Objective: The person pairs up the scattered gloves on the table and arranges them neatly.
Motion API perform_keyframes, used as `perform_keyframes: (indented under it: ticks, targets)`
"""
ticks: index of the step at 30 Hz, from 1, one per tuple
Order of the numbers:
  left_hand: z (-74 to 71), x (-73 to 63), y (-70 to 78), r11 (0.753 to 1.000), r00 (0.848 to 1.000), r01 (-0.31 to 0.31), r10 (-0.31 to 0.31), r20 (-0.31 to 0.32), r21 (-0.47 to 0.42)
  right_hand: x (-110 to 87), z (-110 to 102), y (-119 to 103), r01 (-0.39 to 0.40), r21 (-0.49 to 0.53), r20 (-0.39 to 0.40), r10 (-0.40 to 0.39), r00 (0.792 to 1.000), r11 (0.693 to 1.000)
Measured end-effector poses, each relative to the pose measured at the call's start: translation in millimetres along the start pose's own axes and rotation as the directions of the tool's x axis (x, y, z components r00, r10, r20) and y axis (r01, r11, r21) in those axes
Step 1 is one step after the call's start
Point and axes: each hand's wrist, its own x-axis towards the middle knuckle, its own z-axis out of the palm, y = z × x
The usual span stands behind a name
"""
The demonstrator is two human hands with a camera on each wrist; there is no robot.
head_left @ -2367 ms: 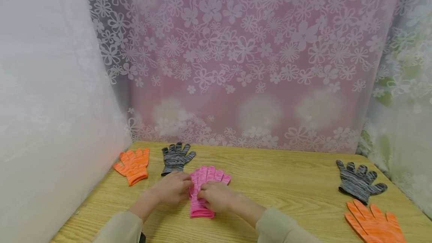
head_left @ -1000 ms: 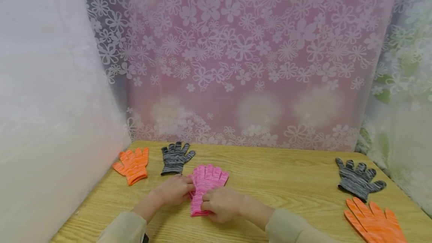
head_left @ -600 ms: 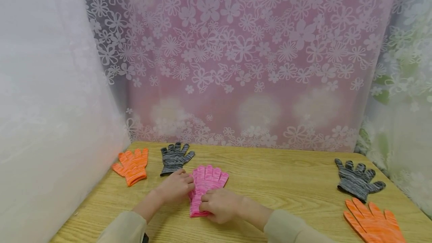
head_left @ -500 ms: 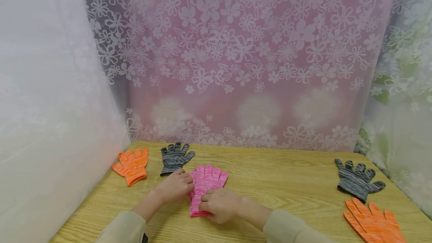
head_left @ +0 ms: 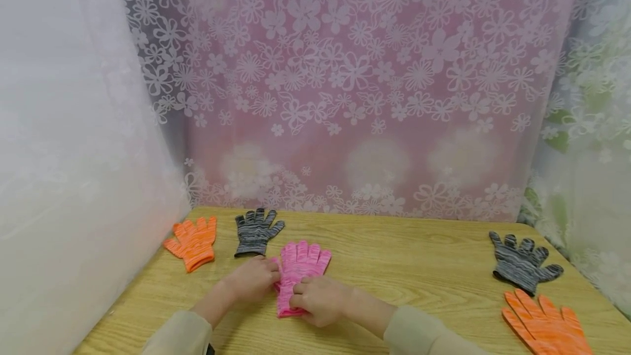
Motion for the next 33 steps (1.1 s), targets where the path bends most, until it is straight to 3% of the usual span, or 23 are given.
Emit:
perform_keyframes:
  ticks: [2,5,9,11,15,19,26,32,33]
  targets:
    - [-0.9,0.0,-0.3,1.000,1.000,0.007,-0.007,-0.009,-0.015,-1.7,-1.4,-0.4,-0.005,0.027,-0.009,0.006,1.000,1.000]
    - [-4.6,0.8,2.0,0.999,1.000,0.027,-0.028,-0.006,-0.036,-6.3,-3.6,0.4,-0.025,0.150,-0.014,0.027,1.000,0.988]
    - [-13.3,5.1,9.8,0.995,0.998,0.054,-0.055,-0.009,-0.087,-17.8,-6.1,8.9,-0.077,0.336,-0.069,0.106,0.992,0.939]
    - [-17.1,8.9,14.9,0.992,0.999,0.048,-0.050,-0.013,-0.116,-24.4,-6.9,17.0,-0.129,0.372,-0.114,0.183,0.976,0.919]
    - [-19.5,16.7,25.0,0.991,1.000,0.003,-0.004,-0.007,-0.132,-33.6,-4.1,35.2,-0.264,0.350,-0.184,0.342,0.921,0.899]
    - [-16.2,19.6,31.0,0.997,0.999,-0.047,0.047,-0.004,-0.068,-34.4,3.0,47.3,-0.385,0.323,-0.143,0.447,0.883,0.864]
    - [-8.4,16.0,36.1,0.994,0.994,-0.104,0.103,-0.025,-0.030,-28.6,9.8,53.2,-0.485,0.285,-0.026,0.512,0.858,0.827]
    - [-1.1,13.3,35.6,0.994,0.992,-0.096,0.092,-0.084,-0.048,-21.3,11.5,57.4,-0.555,0.295,0.025,0.575,0.818,0.778]
    - [-0.3,13.1,35.1,0.994,0.992,-0.097,0.092,-0.090,-0.051,-22.6,11.1,57.8,-0.550,0.307,0.018,0.573,0.819,0.777]
